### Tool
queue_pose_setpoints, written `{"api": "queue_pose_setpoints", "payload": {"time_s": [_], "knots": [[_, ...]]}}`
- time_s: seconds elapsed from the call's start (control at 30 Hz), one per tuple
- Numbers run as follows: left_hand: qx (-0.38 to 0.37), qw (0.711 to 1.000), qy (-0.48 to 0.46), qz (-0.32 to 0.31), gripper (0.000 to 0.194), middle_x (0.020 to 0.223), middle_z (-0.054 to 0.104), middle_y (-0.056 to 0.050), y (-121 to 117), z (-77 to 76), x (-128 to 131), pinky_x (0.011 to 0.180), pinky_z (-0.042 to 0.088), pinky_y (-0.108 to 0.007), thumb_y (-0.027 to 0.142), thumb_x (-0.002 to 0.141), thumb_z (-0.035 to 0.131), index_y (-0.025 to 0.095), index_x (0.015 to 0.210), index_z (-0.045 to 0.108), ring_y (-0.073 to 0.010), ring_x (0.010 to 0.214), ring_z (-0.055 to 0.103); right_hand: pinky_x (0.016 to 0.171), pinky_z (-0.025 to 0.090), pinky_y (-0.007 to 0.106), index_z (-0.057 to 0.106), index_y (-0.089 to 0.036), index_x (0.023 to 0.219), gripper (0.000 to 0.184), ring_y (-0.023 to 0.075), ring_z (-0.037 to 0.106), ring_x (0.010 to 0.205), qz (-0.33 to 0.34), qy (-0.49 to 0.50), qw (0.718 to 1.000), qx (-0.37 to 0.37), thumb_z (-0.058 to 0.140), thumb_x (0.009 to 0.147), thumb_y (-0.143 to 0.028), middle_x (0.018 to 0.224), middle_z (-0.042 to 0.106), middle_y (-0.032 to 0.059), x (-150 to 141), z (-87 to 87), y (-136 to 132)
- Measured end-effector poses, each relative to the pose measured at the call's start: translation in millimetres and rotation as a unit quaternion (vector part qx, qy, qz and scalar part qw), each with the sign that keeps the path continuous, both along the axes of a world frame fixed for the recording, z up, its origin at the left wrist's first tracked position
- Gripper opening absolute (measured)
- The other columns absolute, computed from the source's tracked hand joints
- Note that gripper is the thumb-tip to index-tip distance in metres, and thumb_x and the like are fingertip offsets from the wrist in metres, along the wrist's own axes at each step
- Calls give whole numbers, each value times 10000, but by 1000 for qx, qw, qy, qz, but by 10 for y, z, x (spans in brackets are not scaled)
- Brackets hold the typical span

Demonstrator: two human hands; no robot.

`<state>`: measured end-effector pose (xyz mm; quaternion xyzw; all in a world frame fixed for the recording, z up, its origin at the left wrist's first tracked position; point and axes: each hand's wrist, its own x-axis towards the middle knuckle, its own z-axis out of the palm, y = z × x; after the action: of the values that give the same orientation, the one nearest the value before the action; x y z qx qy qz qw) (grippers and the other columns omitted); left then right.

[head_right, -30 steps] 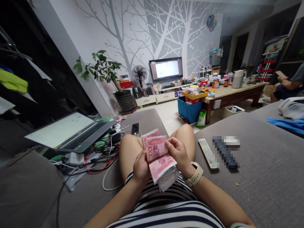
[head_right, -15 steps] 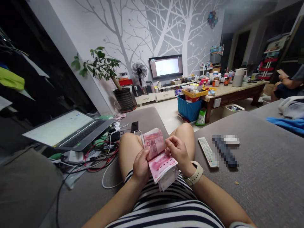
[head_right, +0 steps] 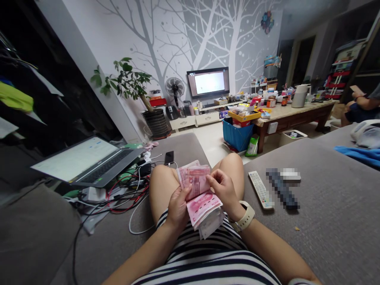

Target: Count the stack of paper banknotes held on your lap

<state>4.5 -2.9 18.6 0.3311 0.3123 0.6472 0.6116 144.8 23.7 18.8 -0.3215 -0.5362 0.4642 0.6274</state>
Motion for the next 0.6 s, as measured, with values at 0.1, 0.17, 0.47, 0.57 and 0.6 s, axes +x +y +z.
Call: {"api": "queue_pose_setpoints", "payload": {"time_s": [0.1,0.17,0.47,0.57,0.6], "knots": [[-9,1000,0,24,364,947,747,-105,18,-12,7,887,504,-393,353,698,727,139,993,715,-264,918,693,580,341,265,543,-190,675,368,127,397,606,4,0,1000,2,680,770,-518,643,465,-21,2,14,-14],[-13,998,3,65,307,904,750,-88,35,-28,7,873,508,-371,370,691,723,140,894,730,-246,883,693,574,339,262,550,-189,689,364,127,399,610,8,-3,1000,4,673,777,-520,652,473,-16,5,24,-26],[-19,993,24,117,417,928,743,-110,105,-141,-36,926,486,-402,450,695,704,102,924,724,-260,949,675,544,333,246,562,-185,726,338,120,398,592,-1,1,1000,14,666,785,-502,632,472,-23,-3,31,-40],[-18,992,31,123,406,945,743,-105,125,-171,-46,927,487,-410,464,702,690,122,918,725,-261,950,676,557,346,250,574,-187,750,301,124,418,602,-3,5,1000,21,666,796,-470,646,490,-22,-4,13,-32],[-17,991,36,124,394,947,743,-102,129,-178,-49,927,488,-407,465,708,682,129,909,727,-260,952,675,567,352,252,577,-187,755,289,126,427,610,-4,5,1000,24,665,800,-458,655,497,-20,-3,8,-31]]}}
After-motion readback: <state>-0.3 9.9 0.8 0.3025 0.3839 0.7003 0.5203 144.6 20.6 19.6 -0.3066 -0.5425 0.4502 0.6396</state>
